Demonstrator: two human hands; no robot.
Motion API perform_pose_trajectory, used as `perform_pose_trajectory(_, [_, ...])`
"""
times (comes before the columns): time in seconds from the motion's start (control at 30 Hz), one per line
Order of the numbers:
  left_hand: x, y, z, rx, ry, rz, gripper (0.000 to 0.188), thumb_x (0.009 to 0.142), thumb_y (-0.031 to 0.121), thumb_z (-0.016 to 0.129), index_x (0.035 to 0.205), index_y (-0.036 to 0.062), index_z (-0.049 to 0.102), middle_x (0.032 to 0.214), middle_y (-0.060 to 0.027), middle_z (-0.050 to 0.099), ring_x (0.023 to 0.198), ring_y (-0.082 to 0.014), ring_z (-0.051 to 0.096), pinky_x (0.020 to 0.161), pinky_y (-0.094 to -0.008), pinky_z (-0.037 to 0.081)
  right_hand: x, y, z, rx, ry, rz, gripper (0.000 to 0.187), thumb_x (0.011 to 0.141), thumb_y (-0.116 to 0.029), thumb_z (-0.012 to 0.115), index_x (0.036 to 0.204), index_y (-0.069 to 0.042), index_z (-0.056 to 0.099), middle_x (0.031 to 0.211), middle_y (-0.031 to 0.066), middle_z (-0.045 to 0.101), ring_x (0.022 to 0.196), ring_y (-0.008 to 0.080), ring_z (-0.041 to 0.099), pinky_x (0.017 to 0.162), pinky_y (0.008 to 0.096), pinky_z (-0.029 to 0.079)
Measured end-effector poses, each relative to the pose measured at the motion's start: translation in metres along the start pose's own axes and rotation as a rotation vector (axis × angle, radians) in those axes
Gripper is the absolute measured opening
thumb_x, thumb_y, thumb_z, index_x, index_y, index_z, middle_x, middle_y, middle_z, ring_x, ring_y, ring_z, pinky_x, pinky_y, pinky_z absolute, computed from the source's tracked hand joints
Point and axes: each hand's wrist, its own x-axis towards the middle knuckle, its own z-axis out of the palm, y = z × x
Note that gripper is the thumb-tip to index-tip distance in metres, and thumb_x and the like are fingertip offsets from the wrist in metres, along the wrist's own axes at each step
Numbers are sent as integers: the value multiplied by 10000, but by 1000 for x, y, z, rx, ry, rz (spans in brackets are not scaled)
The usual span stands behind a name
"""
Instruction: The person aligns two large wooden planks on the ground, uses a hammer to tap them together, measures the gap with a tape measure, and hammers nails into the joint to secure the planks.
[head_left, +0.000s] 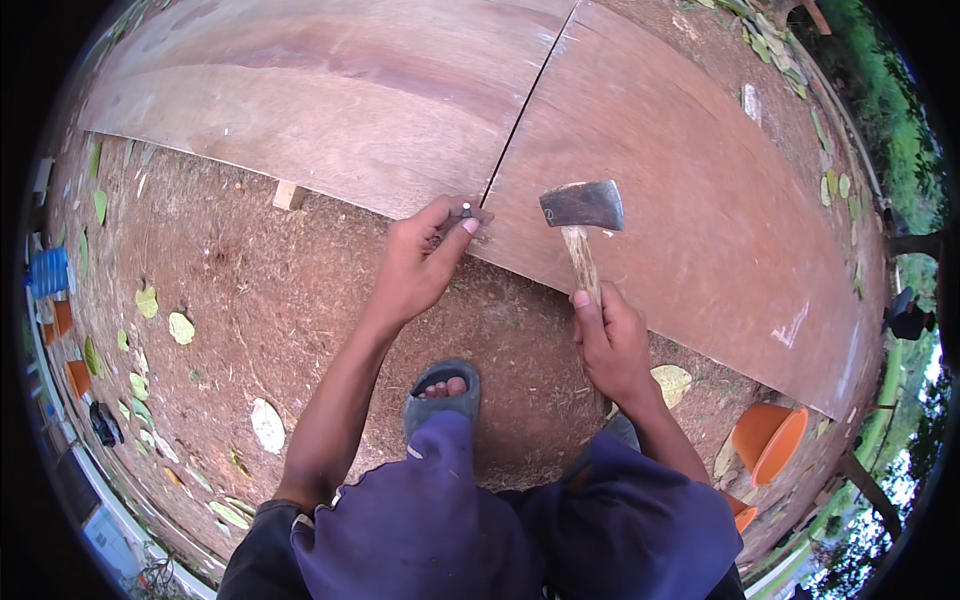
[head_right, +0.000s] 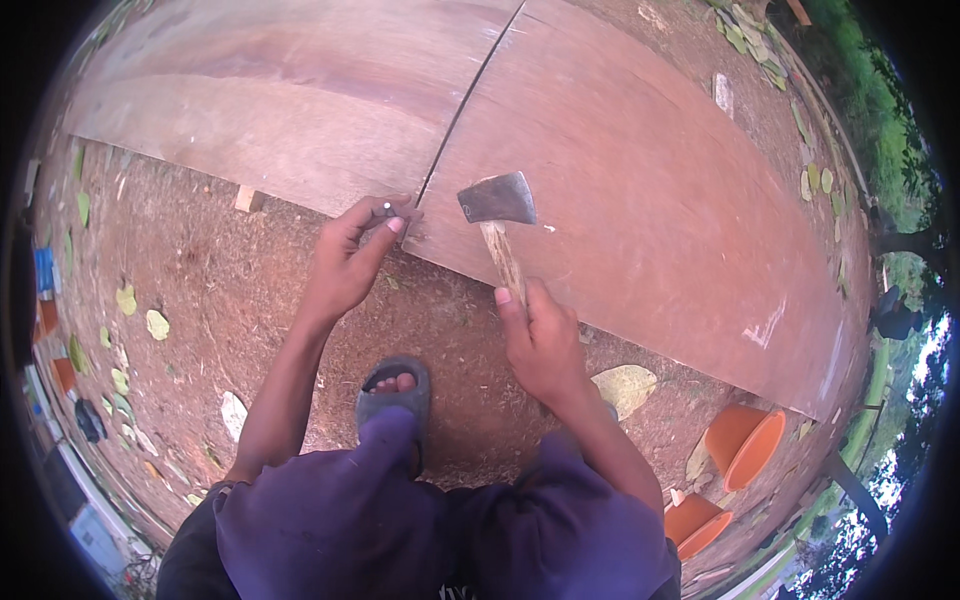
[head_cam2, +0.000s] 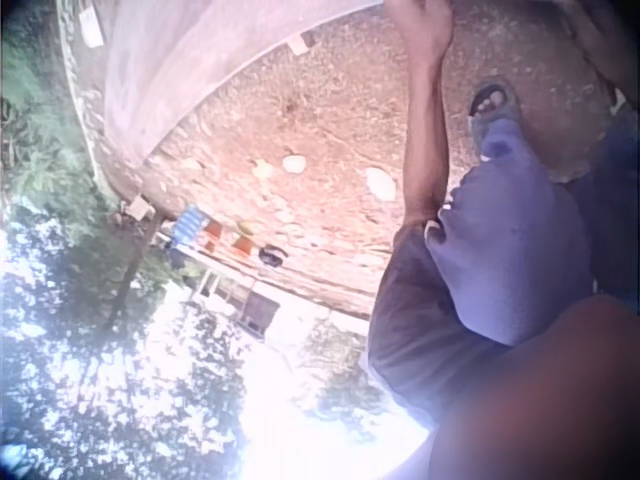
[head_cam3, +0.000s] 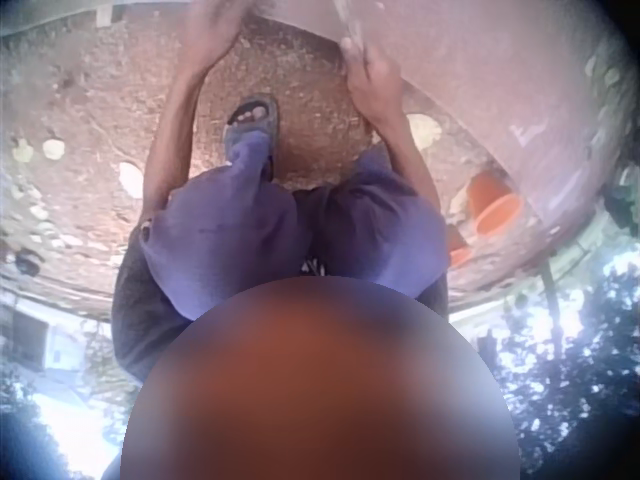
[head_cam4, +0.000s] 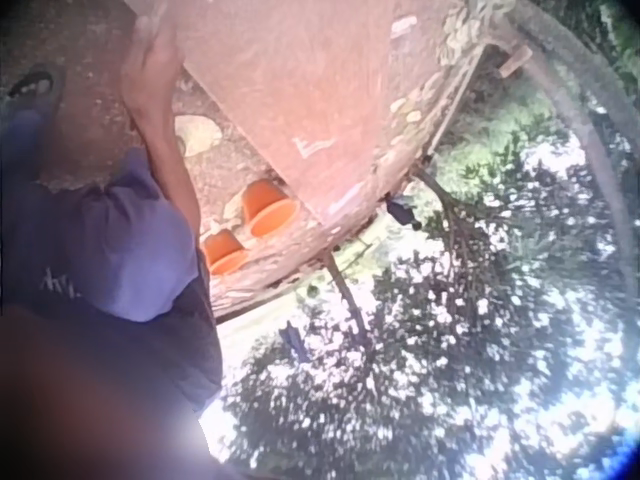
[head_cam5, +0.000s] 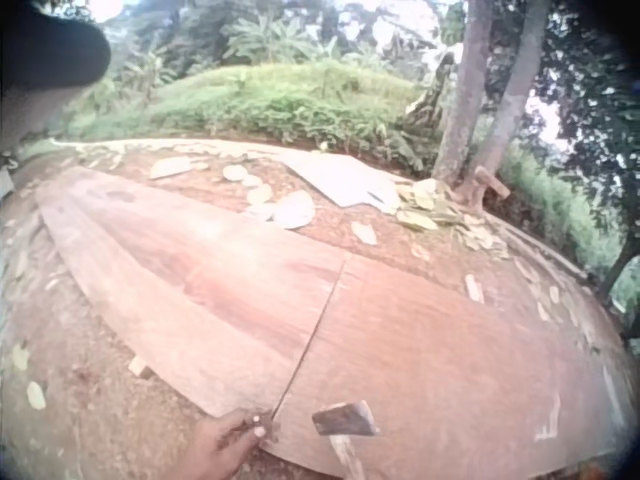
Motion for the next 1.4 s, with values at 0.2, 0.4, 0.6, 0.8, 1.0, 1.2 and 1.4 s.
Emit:
perform_pose_trajectory(0.2, [14, -23, 4, 221, -116, 114, 142, 927, 42, 704, 1034, 44, 797, 1158, -151, 745, 1154, -242, 673, 1164, -436, 399, 0, -4, 1, 40, -18, 25, 297, 1065, -264, 553, 945, 8, 567, 628, 161, 578, 568, 295, 606, 552, 409, 451])
perform_pose_trajectory(0.4, [16, -29, 6, 276, -125, 137, 152, 893, 34, 728, 1026, 50, 800, 1131, -128, 758, 1181, -244, 662, 1273, -508, 228, 2, -7, 1, -37, -62, 40, 340, 1055, -292, 560, 934, 25, 545, 674, 265, 595, 642, 460, 634, 598, 493, 462])
perform_pose_trajectory(0.6, [15, -26, 7, 334, -148, 182, 154, 886, 51, 733, 1024, 56, 800, 1106, -81, 770, 1191, -259, 654, 1259, -520, 254, 3, -9, 5, -36, -44, -26, 308, 1059, -262, 576, 916, 9, 550, 627, 165, 536, 544, 239, 511, 548, 406, 408])
perform_pose_trajectory(0.8, [16, -27, 10, 388, -162, 182, 144, 893, 50, 720, 1015, 47, 796, 1080, -76, 756, 1213, -253, 632, 1251, -515, 268, 10, -12, 5, -24, -85, -31, 320, 1056, -262, 564, 937, 35, 547, 691, 256, 591, 638, 420, 627, 596, 472, 446])
perform_pose_trajectory(1.0, [17, -26, 9, 436, -166, 229, 117, 907, 53, 711, 994, 32, 786, 1119, -118, 754, 1219, -275, 638, 1231, -524, 294, 12, -16, 4, -116, -109, -75, 299, 1056, -250, 552, 979, 39, 537, 711, 290, 607, 700, 478, 647, 629, 515, 469])
perform_pose_trajectory(1.2, [15, -34, 10, 481, -102, 337, 134, 890, 45, 724, 1008, 21, 782, 1106, -125, 756, 1175, -286, 665, 1191, -522, 361, 16, -20, -2, -325, -160, -78, 278, 1055, -239, 547, 1025, 37, 527, 720, 296, 619, 705, 501, 646, 626, 533, 479])
perform_pose_trajectory(1.4, [11, -35, 11, 484, -68, 394, 143, 895, 45, 720, 1021, 24, 784, 1079, -131, 767, 1164, -286, 676, 1158, -512, 418, 1, -52, -14, -146, 56, -314, 326, 1066, -281, 521, 1003, 39, 500, 765, 306, 640, 714, 516, 655, 619, 569, 509])
